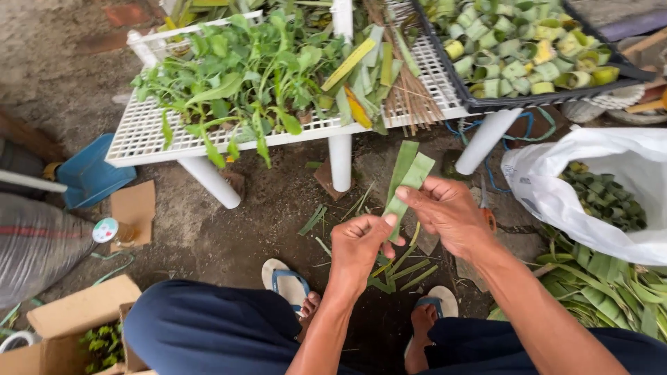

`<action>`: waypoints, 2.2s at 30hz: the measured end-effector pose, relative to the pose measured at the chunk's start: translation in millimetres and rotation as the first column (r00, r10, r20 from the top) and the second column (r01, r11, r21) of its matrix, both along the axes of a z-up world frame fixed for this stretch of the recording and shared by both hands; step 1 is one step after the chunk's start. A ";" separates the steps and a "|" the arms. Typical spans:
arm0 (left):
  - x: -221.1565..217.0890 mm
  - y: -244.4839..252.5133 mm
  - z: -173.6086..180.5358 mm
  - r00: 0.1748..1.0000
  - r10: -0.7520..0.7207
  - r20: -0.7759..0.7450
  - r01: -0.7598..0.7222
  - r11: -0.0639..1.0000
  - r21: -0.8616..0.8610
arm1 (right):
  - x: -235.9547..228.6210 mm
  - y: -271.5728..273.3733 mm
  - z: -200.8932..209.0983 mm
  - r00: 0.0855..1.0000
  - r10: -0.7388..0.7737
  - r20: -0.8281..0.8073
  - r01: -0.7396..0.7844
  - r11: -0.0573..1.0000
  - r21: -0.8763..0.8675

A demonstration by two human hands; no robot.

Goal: The person folds strips of palm leaf by hand to form small, square containers, adding them to a tray.

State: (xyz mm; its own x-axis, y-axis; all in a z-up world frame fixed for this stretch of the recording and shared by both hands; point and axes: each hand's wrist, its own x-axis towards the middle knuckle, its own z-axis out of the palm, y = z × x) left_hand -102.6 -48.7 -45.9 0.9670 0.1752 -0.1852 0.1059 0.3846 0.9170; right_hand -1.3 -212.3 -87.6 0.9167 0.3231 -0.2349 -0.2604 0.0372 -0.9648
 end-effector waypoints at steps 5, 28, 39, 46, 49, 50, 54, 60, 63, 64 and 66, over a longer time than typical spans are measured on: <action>-25.0 22.5 17.2 0.999 0.010 0.051 -0.031 0.904 0.426 | -1.9 9.7 12.3 0.975 0.086 0.203 -0.055 0.987 -0.152; -7.1 9.1 -32.4 0.973 -0.034 0.229 0.107 0.944 -0.312 | -41.1 7.6 103.4 0.955 0.135 0.263 -0.043 0.943 -0.331; -24.6 -5.6 -12.7 0.989 -0.128 0.073 0.147 0.873 -0.465 | -34.7 16.9 52.5 0.984 0.049 0.169 -0.051 0.999 0.005; -24.1 1.3 -12.5 0.997 -0.042 0.065 0.064 0.921 -0.384 | -28.2 16.7 52.2 0.955 -0.039 0.294 0.042 0.999 -0.002; -25.8 3.9 -9.0 0.996 -0.064 0.068 0.084 0.929 -0.361 | -28.2 19.9 52.2 0.939 -0.009 0.343 0.020 0.999 -0.026; -25.9 4.0 -4.4 0.996 -0.048 0.069 0.068 0.947 -0.314 | -29.1 19.9 53.1 0.943 0.004 0.334 0.010 0.999 -0.040; -25.0 4.9 -15.7 0.999 0.036 0.015 -0.033 0.989 -0.141 | -29.9 19.7 52.5 0.955 0.023 0.295 -0.020 1.000 -0.014; -20.9 7.9 -12.1 0.996 0.091 0.006 -0.091 0.996 0.022 | -27.0 14.8 50.7 0.961 0.092 0.262 -0.083 0.996 -0.045; -18.6 18.1 -20.3 0.994 0.110 0.025 -0.108 0.991 -0.078 | -28.5 11.8 62.5 0.930 0.306 0.203 -0.273 0.945 -0.178; -17.9 20.0 -23.9 0.994 0.110 0.025 -0.108 0.991 -0.077 | -30.5 12.7 63.0 0.930 0.307 0.203 -0.273 0.945 -0.178; -18.1 23.3 -31.3 0.996 0.070 0.052 -0.065 0.995 -0.079 | -36.2 13.8 63.9 0.865 0.465 0.190 -0.403 0.868 -0.292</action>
